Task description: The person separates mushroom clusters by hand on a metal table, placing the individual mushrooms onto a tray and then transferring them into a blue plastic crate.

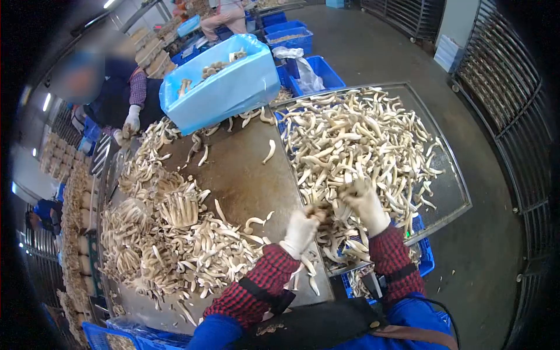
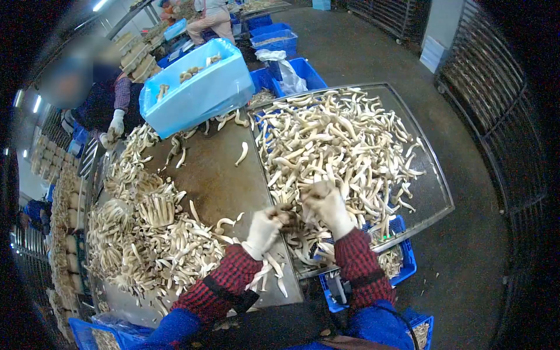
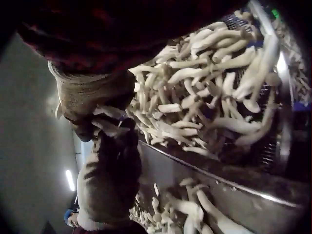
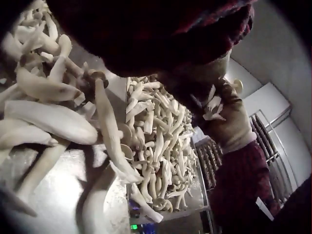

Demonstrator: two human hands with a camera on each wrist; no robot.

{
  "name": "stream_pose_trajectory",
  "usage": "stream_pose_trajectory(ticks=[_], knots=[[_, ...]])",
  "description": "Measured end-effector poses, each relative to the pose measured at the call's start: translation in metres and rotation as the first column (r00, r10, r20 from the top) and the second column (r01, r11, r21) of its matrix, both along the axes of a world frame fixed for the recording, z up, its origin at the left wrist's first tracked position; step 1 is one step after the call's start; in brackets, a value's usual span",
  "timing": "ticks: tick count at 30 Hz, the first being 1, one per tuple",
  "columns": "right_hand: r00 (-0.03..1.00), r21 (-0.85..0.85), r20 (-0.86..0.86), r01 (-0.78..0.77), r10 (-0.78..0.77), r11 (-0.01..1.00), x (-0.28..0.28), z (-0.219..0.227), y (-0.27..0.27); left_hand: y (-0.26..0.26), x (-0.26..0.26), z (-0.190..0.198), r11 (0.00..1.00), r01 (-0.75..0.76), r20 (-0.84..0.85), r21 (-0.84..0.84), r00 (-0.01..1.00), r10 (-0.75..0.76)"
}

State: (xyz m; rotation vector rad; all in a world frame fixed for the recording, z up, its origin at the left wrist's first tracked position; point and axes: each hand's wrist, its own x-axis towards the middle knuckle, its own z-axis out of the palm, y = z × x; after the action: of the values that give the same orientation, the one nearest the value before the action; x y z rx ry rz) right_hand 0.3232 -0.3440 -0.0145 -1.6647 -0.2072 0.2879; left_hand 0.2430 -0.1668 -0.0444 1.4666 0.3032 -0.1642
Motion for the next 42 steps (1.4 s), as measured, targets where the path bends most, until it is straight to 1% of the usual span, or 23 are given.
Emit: stream_pose_trajectory(ticks=[2,4,6,7,8,10,11,14,16,18,20,22,24,25,28,30,31,32,34,36,38,40,42], knots=[[0.970,-0.223,0.210,-0.077,0.125,0.972,0.035,-0.008,-0.007,0.010,0.004,0.010,0.987,-0.083,-0.010,-0.137,0.997,0.082],[0.963,-0.675,0.253,0.109,0.090,0.730,0.055,0.013,-0.005,0.018,0.000,0.012,0.996,-0.025,-0.094,-0.090,0.995,0.017],[0.893,-0.672,0.449,0.325,0.018,0.666,0.080,0.004,-0.003,0.024,-0.006,0.015,0.995,0.099,-0.133,0.013,0.986,-0.096],[0.795,-0.624,0.601,0.407,0.078,0.667,0.092,-0.012,-0.006,0.022,-0.010,0.035,0.941,0.185,-0.138,0.282,0.979,-0.151],[0.792,-0.621,0.605,0.406,0.081,0.670,0.101,-0.027,0.000,0.024,-0.013,0.013,0.942,0.202,-0.137,0.269,0.976,-0.170],[0.903,-0.903,0.340,0.236,0.262,0.358,0.105,-0.038,0.013,0.023,-0.020,0.019,0.819,0.326,-0.132,0.472,0.945,-0.300],[0.936,-0.936,0.215,0.116,0.280,0.331,0.107,-0.041,0.014,0.021,-0.024,0.018,0.825,0.352,-0.161,0.442,0.936,-0.313],[0.928,-0.904,0.249,0.121,0.276,0.410,0.100,-0.047,0.011,0.014,-0.032,0.027,0.674,0.507,-0.274,0.537,0.860,-0.430],[0.928,-0.897,0.232,0.087,0.293,0.433,0.086,-0.038,0.015,0.002,-0.038,0.029,0.725,0.473,-0.209,0.500,0.879,-0.428],[0.955,-0.854,0.229,0.103,0.189,0.511,0.075,-0.041,0.019,-0.021,-0.039,0.033,0.582,0.633,-0.274,0.510,0.761,-0.588],[0.938,-0.850,0.259,0.108,0.231,0.516,0.069,-0.042,0.021,-0.055,-0.051,0.010,0.571,0.548,-0.073,0.611,0.758,-0.649],[0.966,-0.835,0.253,0.190,0.054,0.516,0.058,-0.033,0.028,-0.085,-0.067,0.002,0.579,0.521,-0.141,0.627,0.807,-0.574],[0.966,-0.796,0.244,0.152,0.080,0.586,0.060,-0.043,0.023,-0.080,-0.075,0.028,0.514,0.602,-0.224,0.611,0.754,-0.617],[0.949,-0.799,0.285,0.158,0.134,0.580,0.057,-0.051,0.024,-0.074,-0.080,0.023,0.557,0.454,-0.006,0.696,0.779,-0.627],[0.913,-0.848,0.330,0.175,0.240,0.500,0.049,-0.068,0.029,-0.030,-0.069,0.039,0.362,0.518,-0.184,0.775,0.733,-0.655],[0.897,-0.910,0.371,0.299,0.240,0.288,0.042,-0.067,0.039,0.006,-0.078,0.040,0.221,0.452,-0.274,0.864,0.792,-0.546],[0.921,-0.895,0.345,0.264,0.183,0.361,0.048,-0.073,0.037,0.026,-0.088,0.006,0.152,0.284,-0.167,0.947,0.836,-0.522],[0.943,-0.875,0.305,0.222,0.134,0.430,0.055,-0.081,0.035,0.040,-0.099,0.029,0.030,0.420,-0.361,0.907,0.812,-0.459],[0.945,-0.755,0.252,0.328,-0.211,0.567,0.049,-0.061,0.033,0.072,-0.134,0.015,0.208,0.281,-0.161,0.937,0.873,-0.460],[0.868,-0.651,0.491,0.425,-0.079,0.629,0.046,-0.057,0.019,0.096,-0.163,-0.004,0.188,0.141,-0.046,0.972,0.899,-0.435],[0.851,-0.693,0.522,0.382,0.060,0.611,0.038,-0.041,0.000,0.110,-0.199,0.004,0.114,0.028,0.013,0.993,0.939,-0.344],[0.851,-0.667,0.504,0.492,-0.147,0.560,0.030,-0.027,-0.026,0.126,-0.242,0.013,0.198,-0.102,0.149,0.975,0.959,-0.240],[0.893,-0.741,0.335,0.446,-0.300,0.502,-0.036,0.024,-0.028,0.134,-0.288,0.024,0.305,-0.162,0.204,0.938,0.973,-0.111]])
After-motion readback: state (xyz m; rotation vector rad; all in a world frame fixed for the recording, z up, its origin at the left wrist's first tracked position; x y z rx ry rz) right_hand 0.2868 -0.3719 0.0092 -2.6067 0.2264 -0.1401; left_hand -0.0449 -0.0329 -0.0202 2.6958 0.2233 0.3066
